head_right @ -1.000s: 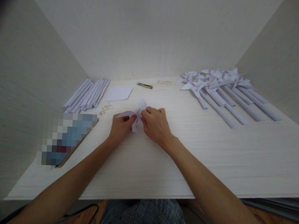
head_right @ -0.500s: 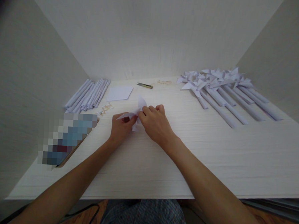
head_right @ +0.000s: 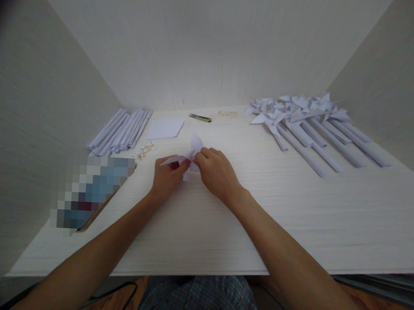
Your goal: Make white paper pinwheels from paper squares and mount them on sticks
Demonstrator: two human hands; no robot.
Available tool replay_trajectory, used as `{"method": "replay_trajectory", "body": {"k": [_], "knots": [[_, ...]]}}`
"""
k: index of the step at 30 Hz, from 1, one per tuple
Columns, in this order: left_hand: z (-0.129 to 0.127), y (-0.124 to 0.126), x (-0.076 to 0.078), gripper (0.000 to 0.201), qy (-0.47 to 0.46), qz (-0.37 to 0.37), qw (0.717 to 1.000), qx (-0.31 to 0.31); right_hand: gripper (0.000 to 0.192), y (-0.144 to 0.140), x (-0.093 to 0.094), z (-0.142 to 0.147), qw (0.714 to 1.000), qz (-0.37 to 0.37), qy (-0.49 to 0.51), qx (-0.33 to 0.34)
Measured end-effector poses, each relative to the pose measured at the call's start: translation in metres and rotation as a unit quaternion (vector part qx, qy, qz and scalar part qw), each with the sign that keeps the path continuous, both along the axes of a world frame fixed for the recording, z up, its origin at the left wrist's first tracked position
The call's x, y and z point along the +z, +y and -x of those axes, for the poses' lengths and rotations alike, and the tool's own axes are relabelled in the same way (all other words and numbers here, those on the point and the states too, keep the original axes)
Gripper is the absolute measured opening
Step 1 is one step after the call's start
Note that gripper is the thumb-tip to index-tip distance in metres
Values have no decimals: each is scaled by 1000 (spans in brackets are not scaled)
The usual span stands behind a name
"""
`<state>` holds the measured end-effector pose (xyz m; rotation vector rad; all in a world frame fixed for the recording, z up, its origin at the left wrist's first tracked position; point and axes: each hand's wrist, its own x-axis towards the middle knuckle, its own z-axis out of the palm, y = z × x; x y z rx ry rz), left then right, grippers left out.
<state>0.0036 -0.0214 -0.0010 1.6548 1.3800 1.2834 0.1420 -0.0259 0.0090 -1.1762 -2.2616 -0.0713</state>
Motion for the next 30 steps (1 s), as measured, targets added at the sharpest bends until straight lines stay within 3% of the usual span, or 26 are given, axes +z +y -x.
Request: {"method": "replay_trajectory", "body": {"k": [9,17,30], "knots": [[1,1,-1,21,12,-45,999,-21,21,-2,1,2,1000,-26,-1,-10],[0,1,-3,21,0,-12,1000,0,26,-2,2,5,998,-28,-39,-52],[1,1,0,24,-2,-41,999,-10,20,-2,-4,6,997,23,74,-24]]}}
